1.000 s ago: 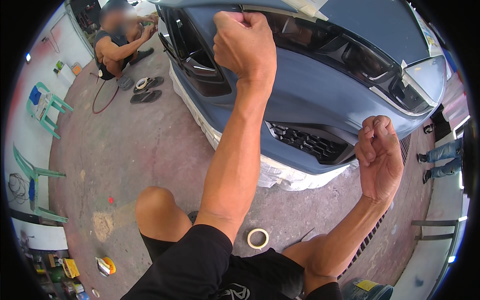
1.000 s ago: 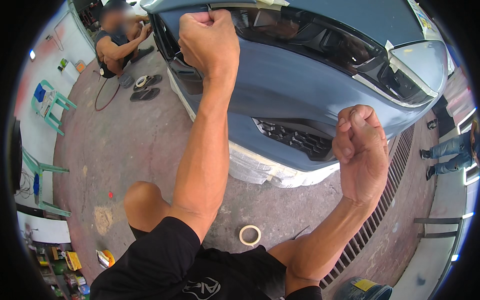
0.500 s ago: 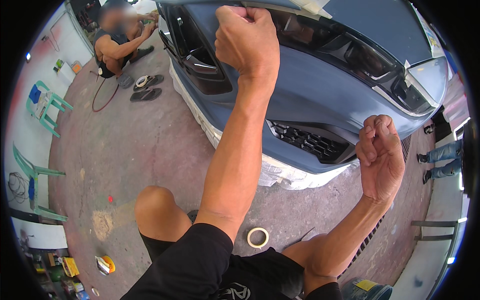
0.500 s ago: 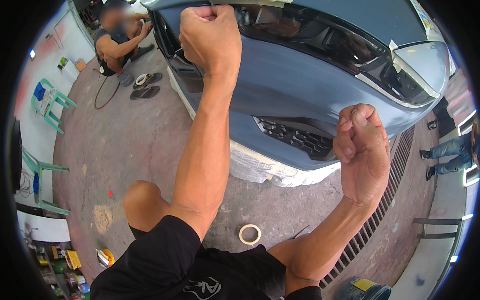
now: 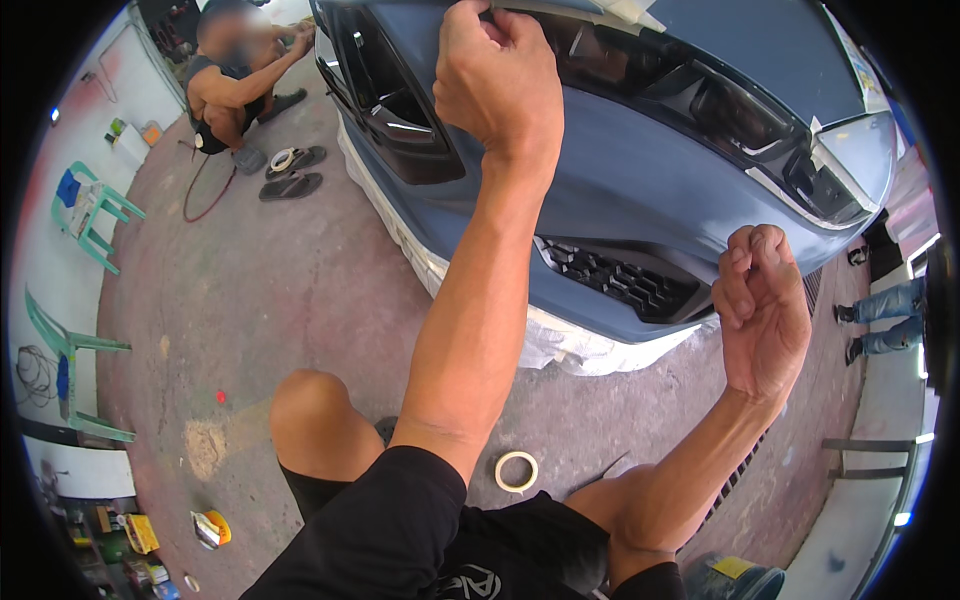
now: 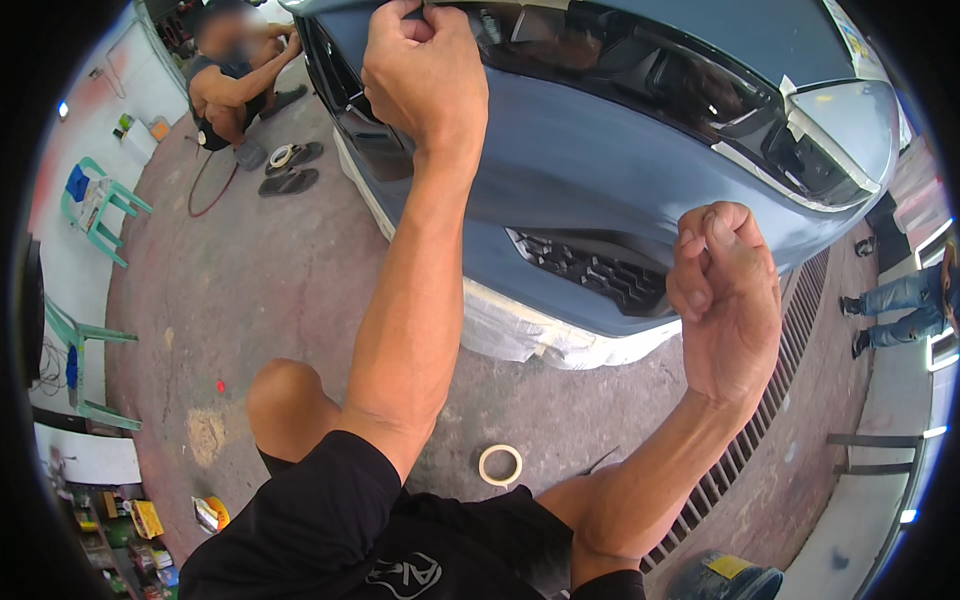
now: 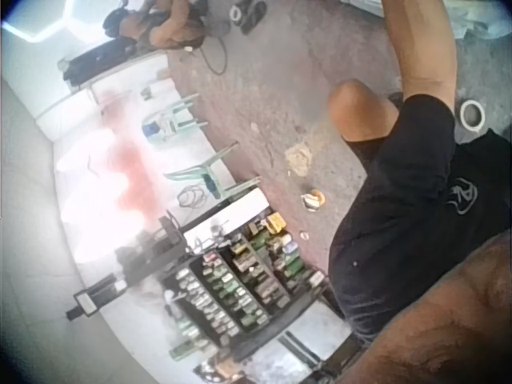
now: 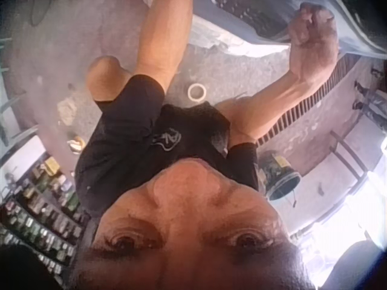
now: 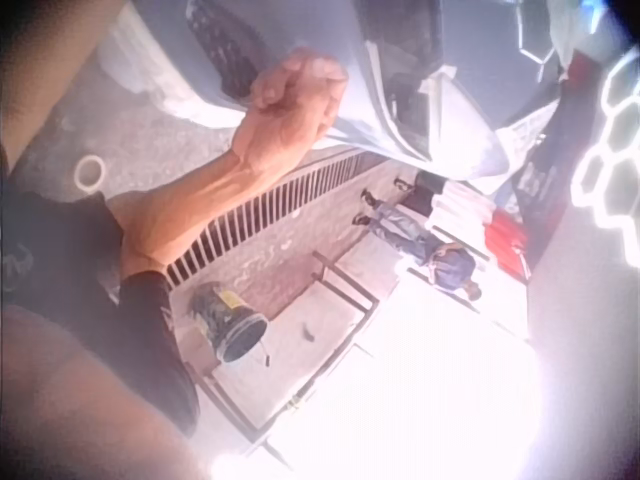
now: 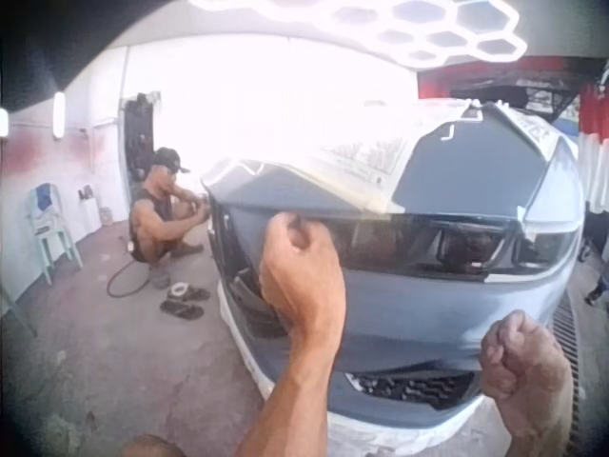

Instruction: The person applies masking tape to the front bumper of a car, carefully aligning it along the edges of the headlights and grille. They use a plastic squeegee to smooth the tape and ensure it adheres properly to the curved surfaces.

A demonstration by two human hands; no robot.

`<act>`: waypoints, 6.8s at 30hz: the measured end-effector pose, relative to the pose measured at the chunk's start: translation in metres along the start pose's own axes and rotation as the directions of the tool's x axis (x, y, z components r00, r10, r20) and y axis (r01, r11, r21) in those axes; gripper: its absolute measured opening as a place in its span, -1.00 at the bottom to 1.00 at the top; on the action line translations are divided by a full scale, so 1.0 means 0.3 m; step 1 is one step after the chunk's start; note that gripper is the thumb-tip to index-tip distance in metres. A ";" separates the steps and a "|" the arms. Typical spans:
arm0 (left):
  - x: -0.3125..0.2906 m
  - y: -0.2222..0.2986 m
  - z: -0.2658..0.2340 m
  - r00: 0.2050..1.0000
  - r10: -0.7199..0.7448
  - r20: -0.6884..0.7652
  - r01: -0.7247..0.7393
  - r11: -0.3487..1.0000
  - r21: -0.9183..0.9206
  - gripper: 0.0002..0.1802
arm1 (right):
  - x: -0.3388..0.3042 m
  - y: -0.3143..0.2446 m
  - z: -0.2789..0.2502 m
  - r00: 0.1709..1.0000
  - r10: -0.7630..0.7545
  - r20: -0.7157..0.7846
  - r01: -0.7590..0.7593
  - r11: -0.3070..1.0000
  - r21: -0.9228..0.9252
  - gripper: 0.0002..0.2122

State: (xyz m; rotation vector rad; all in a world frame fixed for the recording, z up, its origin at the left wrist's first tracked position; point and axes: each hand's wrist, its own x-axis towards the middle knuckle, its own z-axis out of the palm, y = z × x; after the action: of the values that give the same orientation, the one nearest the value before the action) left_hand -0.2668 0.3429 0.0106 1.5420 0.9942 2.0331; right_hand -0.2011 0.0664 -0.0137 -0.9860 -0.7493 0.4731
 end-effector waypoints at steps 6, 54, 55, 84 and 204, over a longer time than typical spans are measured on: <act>-0.001 -0.047 0.029 0.978 0.189 -0.089 -0.185 0.981 0.054 -0.77 | 0.002 0.004 0.003 1.000 0.010 0.011 -0.010 1.000 -0.004 -0.78; -0.075 -0.249 -0.356 0.569 -0.493 0.659 0.813 0.215 -0.541 -0.75 | 0.399 0.266 0.693 0.845 -0.534 -0.013 0.082 0.154 -0.985 -0.81; -0.072 -0.256 -0.355 0.562 -0.495 0.663 0.816 0.201 -0.541 -0.75 | 0.398 0.257 0.709 0.874 -0.476 -0.102 0.015 0.236 -0.972 -0.80; -0.075 -0.286 -0.338 0.579 -0.490 0.651 0.800 0.190 -0.569 -0.78 | 0.412 0.276 0.728 0.867 -0.469 -0.167 -0.051 0.251 -0.967 -0.73; -0.314 -0.064 -0.237 0.792 -0.186 0.582 0.584 0.510 -0.632 -0.45 | -0.475 0.088 -0.184 0.843 -0.474 -0.254 -0.233 0.103 -0.967 -0.40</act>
State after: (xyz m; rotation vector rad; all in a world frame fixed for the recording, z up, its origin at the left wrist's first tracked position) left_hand -0.3066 0.2703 -0.0754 1.0378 0.1366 1.3477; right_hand -0.2550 -0.0470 -0.1049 -2.2462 -0.5606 -0.6953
